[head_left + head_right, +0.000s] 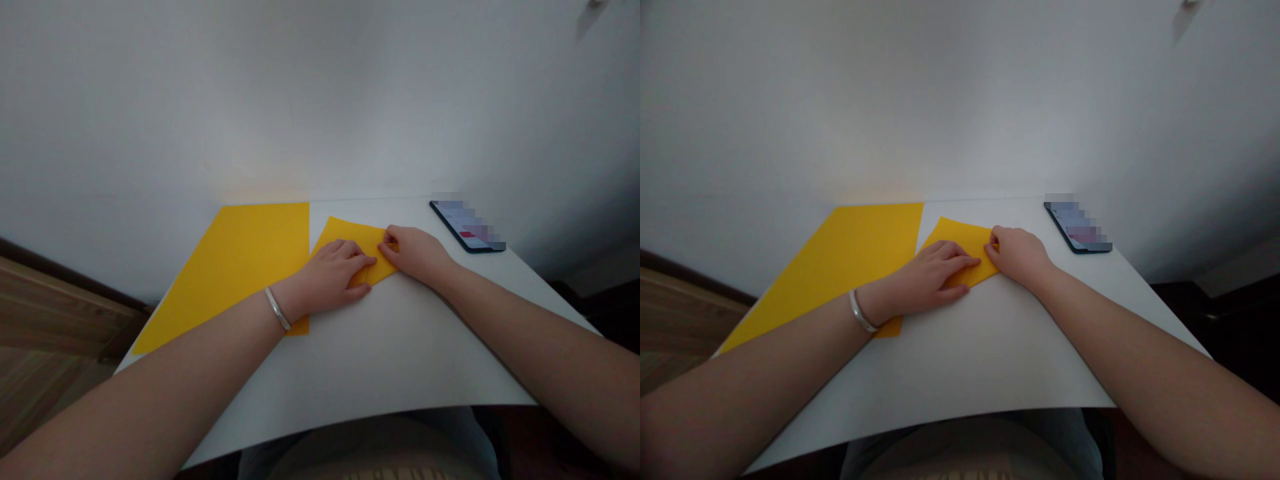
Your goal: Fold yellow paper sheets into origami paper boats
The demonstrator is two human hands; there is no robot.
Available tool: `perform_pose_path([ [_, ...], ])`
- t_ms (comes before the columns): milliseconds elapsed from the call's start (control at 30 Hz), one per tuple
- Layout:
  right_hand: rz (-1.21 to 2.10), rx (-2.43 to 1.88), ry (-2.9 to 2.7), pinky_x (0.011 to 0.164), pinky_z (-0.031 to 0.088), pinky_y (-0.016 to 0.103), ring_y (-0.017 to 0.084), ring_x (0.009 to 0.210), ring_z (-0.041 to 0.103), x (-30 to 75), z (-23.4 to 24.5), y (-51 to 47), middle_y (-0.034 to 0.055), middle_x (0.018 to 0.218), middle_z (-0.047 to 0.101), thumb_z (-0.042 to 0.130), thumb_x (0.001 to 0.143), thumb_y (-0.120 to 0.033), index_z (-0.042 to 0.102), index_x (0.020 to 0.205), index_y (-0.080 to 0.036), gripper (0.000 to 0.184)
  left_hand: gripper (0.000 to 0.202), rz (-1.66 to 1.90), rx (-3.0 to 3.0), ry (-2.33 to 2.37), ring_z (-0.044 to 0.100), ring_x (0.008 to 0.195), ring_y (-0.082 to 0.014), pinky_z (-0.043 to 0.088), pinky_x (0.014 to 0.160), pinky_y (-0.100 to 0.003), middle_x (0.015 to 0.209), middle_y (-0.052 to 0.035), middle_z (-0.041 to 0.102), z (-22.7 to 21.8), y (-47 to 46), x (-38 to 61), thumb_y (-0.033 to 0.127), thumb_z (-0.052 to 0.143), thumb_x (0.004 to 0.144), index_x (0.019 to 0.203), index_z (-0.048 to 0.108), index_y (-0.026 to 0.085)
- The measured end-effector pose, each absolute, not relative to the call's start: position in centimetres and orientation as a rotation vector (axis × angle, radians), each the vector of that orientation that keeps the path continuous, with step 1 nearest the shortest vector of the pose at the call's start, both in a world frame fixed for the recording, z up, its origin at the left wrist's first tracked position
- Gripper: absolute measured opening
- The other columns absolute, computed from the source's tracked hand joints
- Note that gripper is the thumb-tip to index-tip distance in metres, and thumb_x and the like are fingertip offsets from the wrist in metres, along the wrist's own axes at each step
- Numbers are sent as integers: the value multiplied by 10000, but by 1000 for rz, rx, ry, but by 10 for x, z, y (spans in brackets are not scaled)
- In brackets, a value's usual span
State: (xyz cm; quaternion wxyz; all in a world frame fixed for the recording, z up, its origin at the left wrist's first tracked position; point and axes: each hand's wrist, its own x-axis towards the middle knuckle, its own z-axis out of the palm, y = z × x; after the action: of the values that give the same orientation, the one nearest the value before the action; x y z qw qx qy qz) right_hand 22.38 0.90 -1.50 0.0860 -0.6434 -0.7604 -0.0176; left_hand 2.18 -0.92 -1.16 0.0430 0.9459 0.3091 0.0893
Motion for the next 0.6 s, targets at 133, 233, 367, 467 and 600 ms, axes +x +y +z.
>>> perform_pose_path([
  [133,-63,-1919,-2279,581,339,293,203,750,602,224,-15,9,68,871,697,440,857,-369,598,898,-211,228,422,292,2903,936,479,1084,-237,363,1003,-390,1159,-96,539,-12,-9,22,343,476,899,1284,530,180],
  [233,-72,-1908,-2277,582,342,298,209,746,602,224,-16,10,65,869,697,435,853,-369,593,887,-217,222,384,310,2917,946,487,1077,-225,366,1003,-382,1145,-90,549,-14,-9,21,287,438,917,1272,538,183],
  [367,-56,-1918,-2277,590,354,297,211,750,604,222,-14,10,65,871,698,442,852,-372,598,895,-216,225,401,321,2959,936,482,1106,-237,362,1018,-391,1182,-92,557,-14,-10,21,348,443,926,1269,540,165],
  [467,-42,-1937,-2279,601,364,294,208,759,605,221,-12,10,73,881,701,451,854,-365,607,909,-210,227,416,328,2995,908,470,1144,-249,352,1039,-403,1275,-86,552,-13,-10,21,369,445,928,1269,540,150],
  [600,-54,-1918,-2274,595,362,299,212,755,605,220,-12,10,73,871,698,453,855,-360,606,893,-210,217,419,323,2992,913,477,1147,-244,360,1041,-394,1288,-63,575,-11,-10,22,360,441,933,1281,536,145],
])
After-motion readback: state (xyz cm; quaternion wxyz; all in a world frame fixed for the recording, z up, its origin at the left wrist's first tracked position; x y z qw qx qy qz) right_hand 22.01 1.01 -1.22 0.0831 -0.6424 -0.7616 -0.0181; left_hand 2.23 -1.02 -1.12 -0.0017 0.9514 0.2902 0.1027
